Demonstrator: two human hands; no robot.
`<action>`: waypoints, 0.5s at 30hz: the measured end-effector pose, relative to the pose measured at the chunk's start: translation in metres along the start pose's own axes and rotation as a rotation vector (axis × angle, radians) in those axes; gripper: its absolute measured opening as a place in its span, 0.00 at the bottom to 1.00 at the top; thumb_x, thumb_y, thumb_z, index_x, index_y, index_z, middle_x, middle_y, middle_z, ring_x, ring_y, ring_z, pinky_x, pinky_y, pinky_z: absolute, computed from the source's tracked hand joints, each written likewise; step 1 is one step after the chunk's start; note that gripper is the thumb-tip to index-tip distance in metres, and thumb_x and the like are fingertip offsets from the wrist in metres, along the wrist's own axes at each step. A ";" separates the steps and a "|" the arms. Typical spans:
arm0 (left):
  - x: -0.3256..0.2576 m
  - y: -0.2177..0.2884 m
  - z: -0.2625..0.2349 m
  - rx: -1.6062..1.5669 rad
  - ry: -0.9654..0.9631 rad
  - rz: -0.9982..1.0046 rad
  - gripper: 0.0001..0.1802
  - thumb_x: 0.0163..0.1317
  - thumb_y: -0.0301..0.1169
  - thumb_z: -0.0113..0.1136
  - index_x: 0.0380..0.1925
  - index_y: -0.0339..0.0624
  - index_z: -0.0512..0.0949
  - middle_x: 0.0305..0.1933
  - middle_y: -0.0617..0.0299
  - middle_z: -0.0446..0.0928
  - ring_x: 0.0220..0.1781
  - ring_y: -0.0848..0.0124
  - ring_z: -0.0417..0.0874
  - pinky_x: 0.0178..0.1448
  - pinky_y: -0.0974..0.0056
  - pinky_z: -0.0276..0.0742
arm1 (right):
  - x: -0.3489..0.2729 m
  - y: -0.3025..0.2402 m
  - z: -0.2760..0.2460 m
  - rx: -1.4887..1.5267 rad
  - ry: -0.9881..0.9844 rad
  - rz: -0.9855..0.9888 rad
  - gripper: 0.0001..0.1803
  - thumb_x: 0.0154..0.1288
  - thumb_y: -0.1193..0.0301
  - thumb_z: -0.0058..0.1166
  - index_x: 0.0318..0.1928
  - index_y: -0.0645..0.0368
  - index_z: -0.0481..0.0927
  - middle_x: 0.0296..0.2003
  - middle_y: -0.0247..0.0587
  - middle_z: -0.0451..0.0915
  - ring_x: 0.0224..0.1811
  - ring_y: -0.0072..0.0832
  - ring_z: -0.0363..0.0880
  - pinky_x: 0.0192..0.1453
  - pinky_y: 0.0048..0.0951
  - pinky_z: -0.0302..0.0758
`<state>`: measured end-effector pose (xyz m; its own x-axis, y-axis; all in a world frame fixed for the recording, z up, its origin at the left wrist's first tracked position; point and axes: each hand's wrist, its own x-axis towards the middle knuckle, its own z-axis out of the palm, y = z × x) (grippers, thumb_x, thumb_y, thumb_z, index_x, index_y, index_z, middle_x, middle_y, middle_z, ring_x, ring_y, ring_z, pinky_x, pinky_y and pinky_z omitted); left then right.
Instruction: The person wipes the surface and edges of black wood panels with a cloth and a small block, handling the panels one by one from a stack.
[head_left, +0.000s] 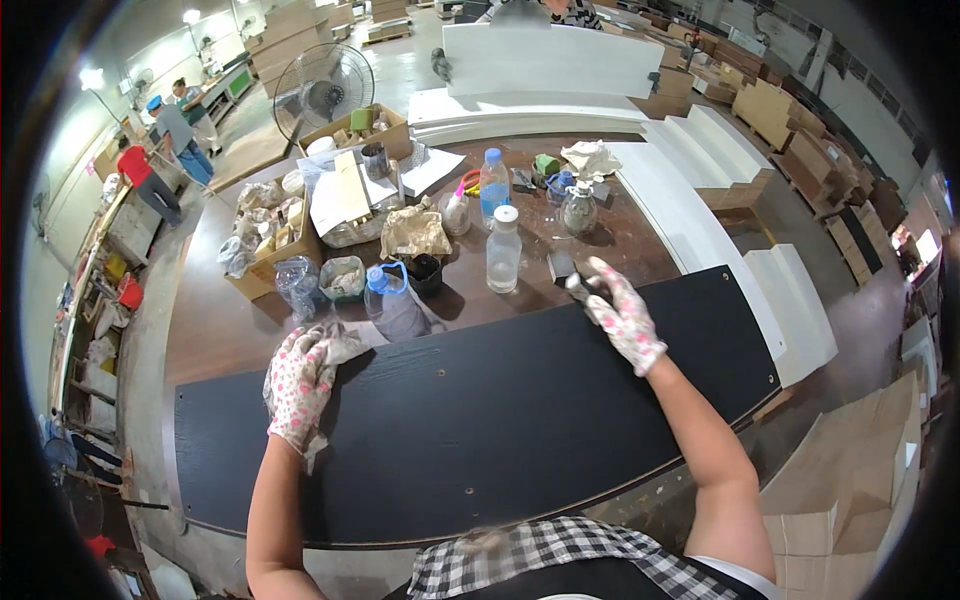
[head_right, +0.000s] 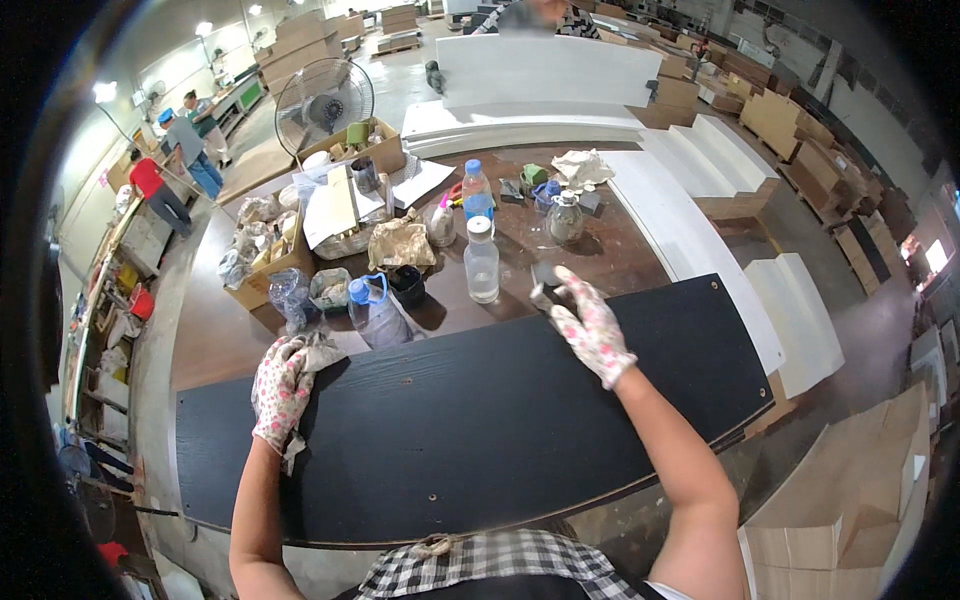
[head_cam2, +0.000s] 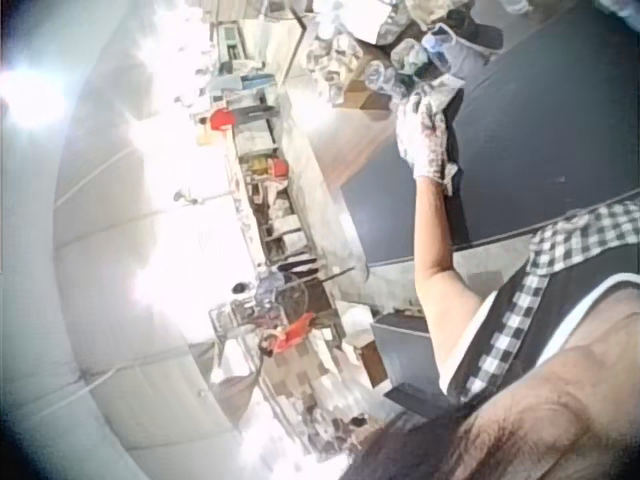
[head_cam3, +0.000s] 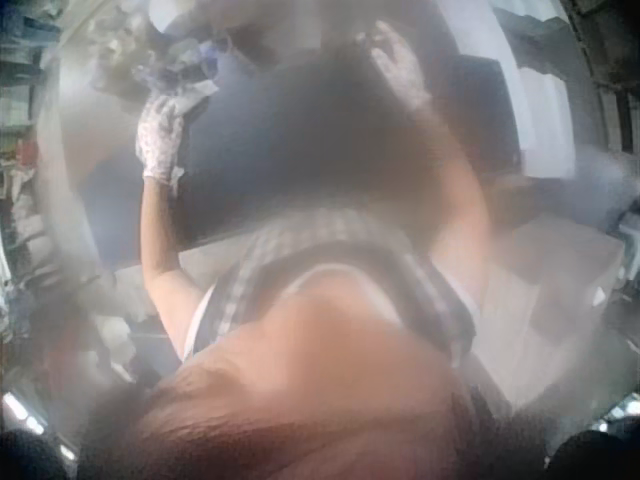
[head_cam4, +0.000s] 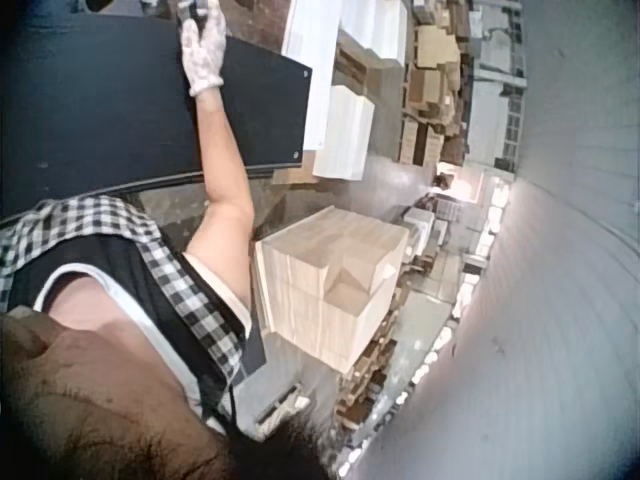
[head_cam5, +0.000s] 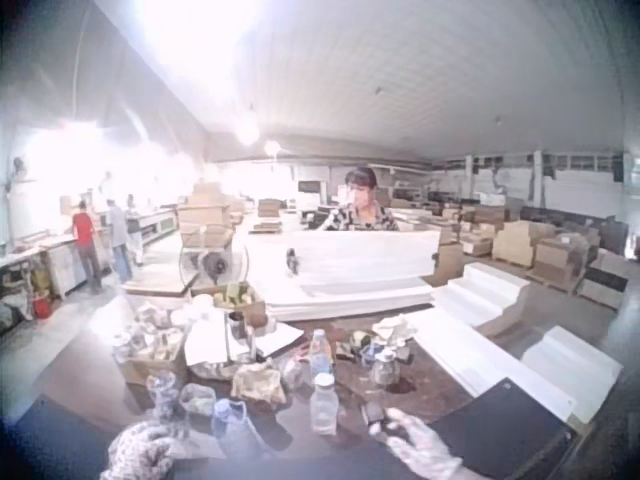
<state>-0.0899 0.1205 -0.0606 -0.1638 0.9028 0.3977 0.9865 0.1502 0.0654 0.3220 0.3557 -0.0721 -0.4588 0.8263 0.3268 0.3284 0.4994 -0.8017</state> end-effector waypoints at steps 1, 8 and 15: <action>0.003 0.006 -0.007 -0.034 -0.041 0.021 0.16 0.51 0.28 0.64 0.42 0.40 0.80 0.54 0.55 0.77 0.62 0.53 0.72 0.65 0.54 0.68 | 0.006 0.001 0.013 -0.079 -0.014 -0.030 0.29 0.65 0.72 0.55 0.67 0.54 0.66 0.53 0.45 0.75 0.54 0.36 0.75 0.61 0.33 0.70; 0.004 0.005 -0.026 -0.094 -0.082 0.010 0.13 0.49 0.26 0.64 0.38 0.39 0.80 0.45 0.55 0.77 0.52 0.54 0.76 0.56 0.55 0.72 | 0.012 -0.010 0.031 -0.151 -0.080 -0.045 0.32 0.65 0.68 0.55 0.68 0.56 0.63 0.53 0.50 0.75 0.54 0.39 0.76 0.61 0.36 0.69; -0.015 0.025 -0.026 -0.124 0.031 0.099 0.11 0.46 0.25 0.65 0.32 0.39 0.80 0.43 0.55 0.78 0.50 0.53 0.76 0.54 0.54 0.73 | -0.019 -0.015 0.015 -0.192 -0.062 -0.067 0.33 0.64 0.69 0.56 0.68 0.54 0.64 0.45 0.45 0.74 0.48 0.38 0.75 0.56 0.35 0.72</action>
<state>-0.0630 0.0999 -0.0409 -0.0671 0.8977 0.4355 0.9907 0.0082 0.1358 0.3136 0.3286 -0.0740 -0.5331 0.7750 0.3394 0.4445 0.5979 -0.6671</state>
